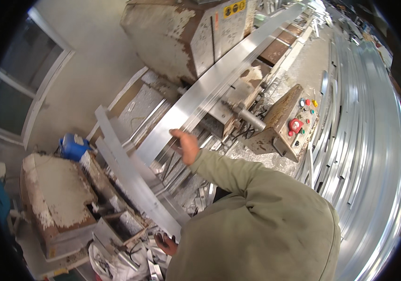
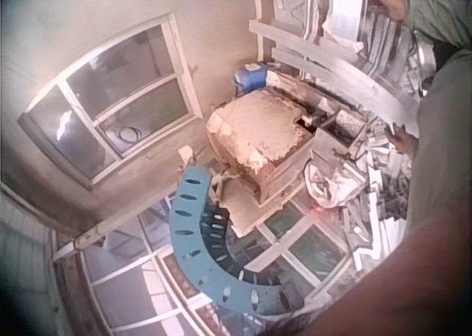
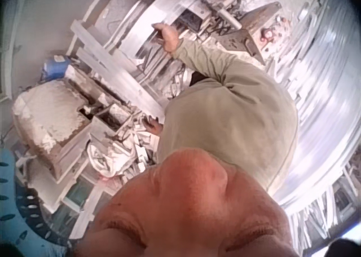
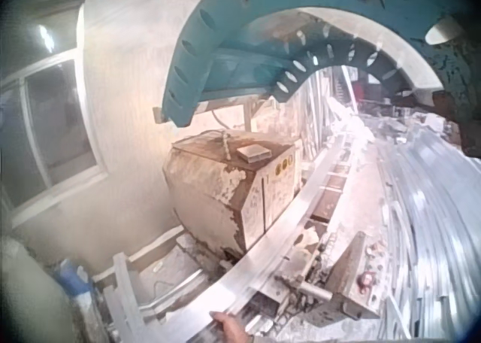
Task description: The person operates a chop saw to cut long aluminum profiles into shorter pieces. They measure and position each profile, activate the saw, and then remove the cut pieces, stacking them nearby. The process is repeated multiple times with consistent handling of the metal stock.
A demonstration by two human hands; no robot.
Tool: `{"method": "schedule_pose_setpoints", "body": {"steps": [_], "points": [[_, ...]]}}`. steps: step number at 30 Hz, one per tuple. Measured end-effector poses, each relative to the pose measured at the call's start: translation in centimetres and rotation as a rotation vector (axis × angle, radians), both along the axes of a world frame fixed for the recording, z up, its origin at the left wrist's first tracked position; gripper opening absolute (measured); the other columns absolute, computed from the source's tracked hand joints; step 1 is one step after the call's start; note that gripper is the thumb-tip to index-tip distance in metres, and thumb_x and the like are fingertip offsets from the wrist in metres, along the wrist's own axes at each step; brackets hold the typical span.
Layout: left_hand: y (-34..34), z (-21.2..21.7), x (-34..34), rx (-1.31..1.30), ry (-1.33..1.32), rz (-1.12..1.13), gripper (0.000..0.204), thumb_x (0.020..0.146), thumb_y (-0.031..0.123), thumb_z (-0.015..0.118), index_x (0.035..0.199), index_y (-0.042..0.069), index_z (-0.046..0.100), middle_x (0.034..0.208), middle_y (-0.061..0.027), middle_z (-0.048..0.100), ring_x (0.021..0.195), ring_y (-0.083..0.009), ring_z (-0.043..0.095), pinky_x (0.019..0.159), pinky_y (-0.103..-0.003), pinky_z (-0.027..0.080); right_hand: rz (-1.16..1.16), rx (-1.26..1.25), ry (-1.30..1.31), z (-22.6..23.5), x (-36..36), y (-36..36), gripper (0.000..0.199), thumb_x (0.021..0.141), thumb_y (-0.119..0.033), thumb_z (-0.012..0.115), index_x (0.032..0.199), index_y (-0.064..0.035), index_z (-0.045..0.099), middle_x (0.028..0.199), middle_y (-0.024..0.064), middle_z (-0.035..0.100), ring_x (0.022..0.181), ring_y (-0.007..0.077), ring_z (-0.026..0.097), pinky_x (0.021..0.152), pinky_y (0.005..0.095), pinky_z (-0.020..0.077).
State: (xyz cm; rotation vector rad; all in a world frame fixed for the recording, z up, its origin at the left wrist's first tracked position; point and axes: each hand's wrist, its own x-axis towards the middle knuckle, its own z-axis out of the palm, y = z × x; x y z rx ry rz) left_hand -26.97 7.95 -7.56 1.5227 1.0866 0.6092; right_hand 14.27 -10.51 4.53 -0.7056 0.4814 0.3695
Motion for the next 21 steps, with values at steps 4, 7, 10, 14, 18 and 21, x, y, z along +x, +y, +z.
{"method": "schedule_pose_setpoints", "body": {"steps": [4,7,10,14,18,21], "points": [[0.4,-0.1,-5.1,0.014,-0.029,0.079,0.068,0.108,0.033,0.062,0.166,0.005,0.039,0.162,-0.0177,0.052,0.137,-0.0300,0.061,0.095,-0.042,0.059,0.017,0.094,-0.157,1.0,-6.6,9.5,0.029,0.095,-0.029,0.080,0.114,-0.0086,0.071,0.109,0.0002,0.071,0.095,0.0144,0.065,0.087,0.0353,0.0535],[0.2,-1.0,-8.6,0.020,0.007,0.107,0.071,0.108,0.036,0.064,0.167,0.006,0.038,0.163,-0.0173,0.052,0.136,-0.0301,0.062,0.092,-0.041,0.059,0.280,-0.083,0.056,1.8,-8.4,11.4,0.034,0.093,-0.032,0.081,0.118,-0.0105,0.072,0.112,0.0029,0.071,0.100,0.0175,0.066,0.091,0.0390,0.0538],[0.0,-2.3,-10.4,0.001,0.005,0.097,0.076,0.106,0.040,0.068,0.167,0.007,0.037,0.165,-0.0175,0.049,0.134,-0.0301,0.064,0.087,-0.041,0.060,0.257,0.023,-0.049,1.7,-12.5,14.1,0.054,0.090,-0.039,0.083,0.133,-0.0097,0.068,0.131,0.0084,0.068,0.125,0.0238,0.060,0.108,0.0497,0.0477],[0.5,-3.3,-10.0,-0.047,0.047,-0.034,0.077,0.106,0.038,0.070,0.167,0.007,0.036,0.166,-0.0169,0.048,0.133,-0.0290,0.064,0.088,-0.040,0.060,0.646,0.033,0.052,-0.1,-15.1,17.3,0.088,0.088,-0.056,0.084,0.155,-0.0107,0.051,0.165,0.0121,0.041,0.152,0.0337,0.036,0.124,0.0622,0.0311],[1.0,-2.1,-8.9,0.007,-0.057,-0.190,0.070,0.108,0.027,0.065,0.165,-0.001,0.036,0.164,-0.0193,0.047,0.133,-0.0291,0.062,0.099,-0.042,0.057,0.761,0.013,-0.054,-1.7,-13.1,10.7,0.097,0.094,-0.067,0.074,0.170,-0.0187,0.036,0.171,0.0141,0.031,0.154,0.0381,0.032,0.123,0.0696,0.0298],[0.2,-0.9,-9.4,-0.012,-0.134,-0.164,0.063,0.108,0.013,0.059,0.165,-0.002,0.037,0.162,-0.0206,0.048,0.138,-0.0320,0.057,0.113,-0.044,0.049,0.483,-0.116,-0.168,-2.4,-6.6,0.4,0.066,0.097,-0.056,0.075,0.143,-0.0153,0.051,0.142,0.0131,0.046,0.135,0.0338,0.044,0.116,0.0658,0.0397]]}}
